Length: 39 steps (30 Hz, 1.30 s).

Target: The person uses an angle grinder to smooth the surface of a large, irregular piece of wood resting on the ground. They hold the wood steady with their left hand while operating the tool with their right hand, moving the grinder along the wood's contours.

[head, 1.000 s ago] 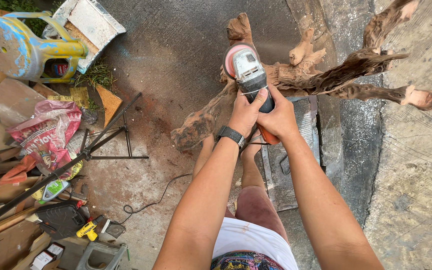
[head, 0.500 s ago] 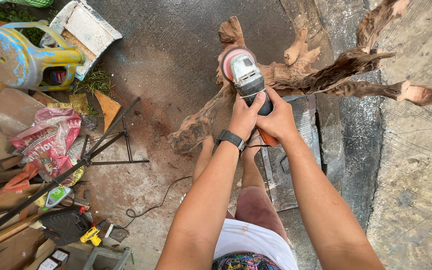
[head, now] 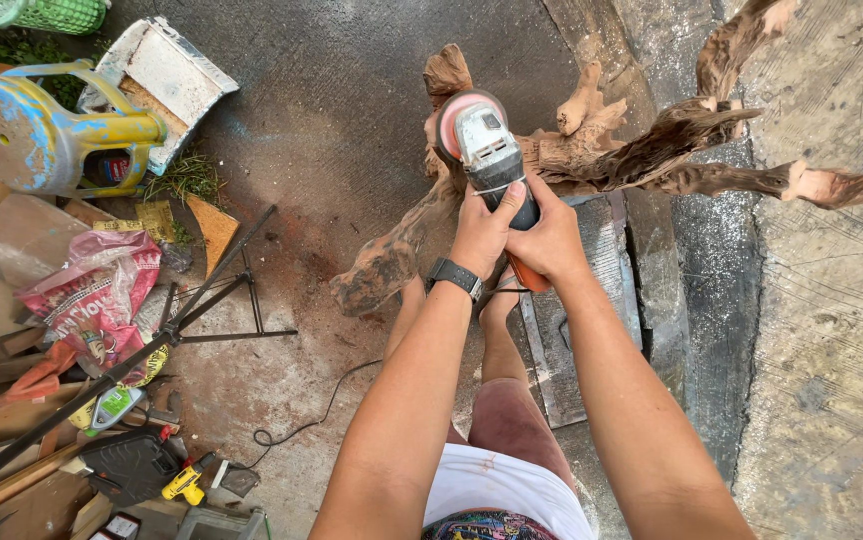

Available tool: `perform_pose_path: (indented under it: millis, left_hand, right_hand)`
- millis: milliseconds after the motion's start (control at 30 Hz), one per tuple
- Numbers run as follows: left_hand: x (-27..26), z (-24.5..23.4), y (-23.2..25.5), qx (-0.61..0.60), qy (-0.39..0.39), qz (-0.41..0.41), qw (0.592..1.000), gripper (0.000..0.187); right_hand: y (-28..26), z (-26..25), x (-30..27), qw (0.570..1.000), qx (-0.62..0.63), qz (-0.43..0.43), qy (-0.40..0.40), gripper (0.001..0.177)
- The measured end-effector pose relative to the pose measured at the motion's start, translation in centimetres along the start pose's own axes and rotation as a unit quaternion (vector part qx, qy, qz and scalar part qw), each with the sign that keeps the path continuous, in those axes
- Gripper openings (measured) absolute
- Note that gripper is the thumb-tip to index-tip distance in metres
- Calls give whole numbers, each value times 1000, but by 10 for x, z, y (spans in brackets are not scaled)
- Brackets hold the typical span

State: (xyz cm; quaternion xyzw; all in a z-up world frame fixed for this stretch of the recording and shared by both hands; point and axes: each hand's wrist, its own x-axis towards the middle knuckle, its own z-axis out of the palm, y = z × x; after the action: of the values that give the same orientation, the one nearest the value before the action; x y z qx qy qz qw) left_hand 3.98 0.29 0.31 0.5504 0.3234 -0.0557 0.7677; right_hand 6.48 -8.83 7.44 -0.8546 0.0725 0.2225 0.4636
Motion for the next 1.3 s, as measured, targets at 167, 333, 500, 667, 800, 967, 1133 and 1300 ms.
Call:
perform_pose_path:
  millis: [167, 333, 500, 667, 800, 967, 1133, 1300]
  left_hand:
    - [-6, 4, -1, -24, 10, -24, 999, 73]
    - [3, 2, 6, -2, 2, 9, 1000, 75]
    - [-2, 1, 0, -3, 5, 1, 1000, 69]
    - [6, 0, 5, 15, -8, 13, 1000, 70]
    - [5, 4, 4, -8, 3, -2, 1000, 69]
    - [8, -1, 6, -8, -12, 4, 1000, 71]
    - [4, 6, 3, 2, 0, -9, 1000, 71]
    - [9, 2, 8, -1, 1, 10, 1000, 72]
  right_hand:
    - [5, 0, -1, 1000, -13, 13, -13, 78]
    - [5, 3, 4, 1000, 5, -3, 1, 73]
    - [12, 4, 0, 1000, -12, 0, -10, 77]
    - [8, 5, 5, 1000, -7, 11, 10, 74]
    - [14, 4, 8, 999, -23, 24, -3, 76]
    - [9, 6, 8, 1000, -7, 26, 11, 77]
    - [19, 5, 8, 1000, -25, 18, 0, 75]
    - [8, 7, 13, 1000, -12, -5, 22, 71]
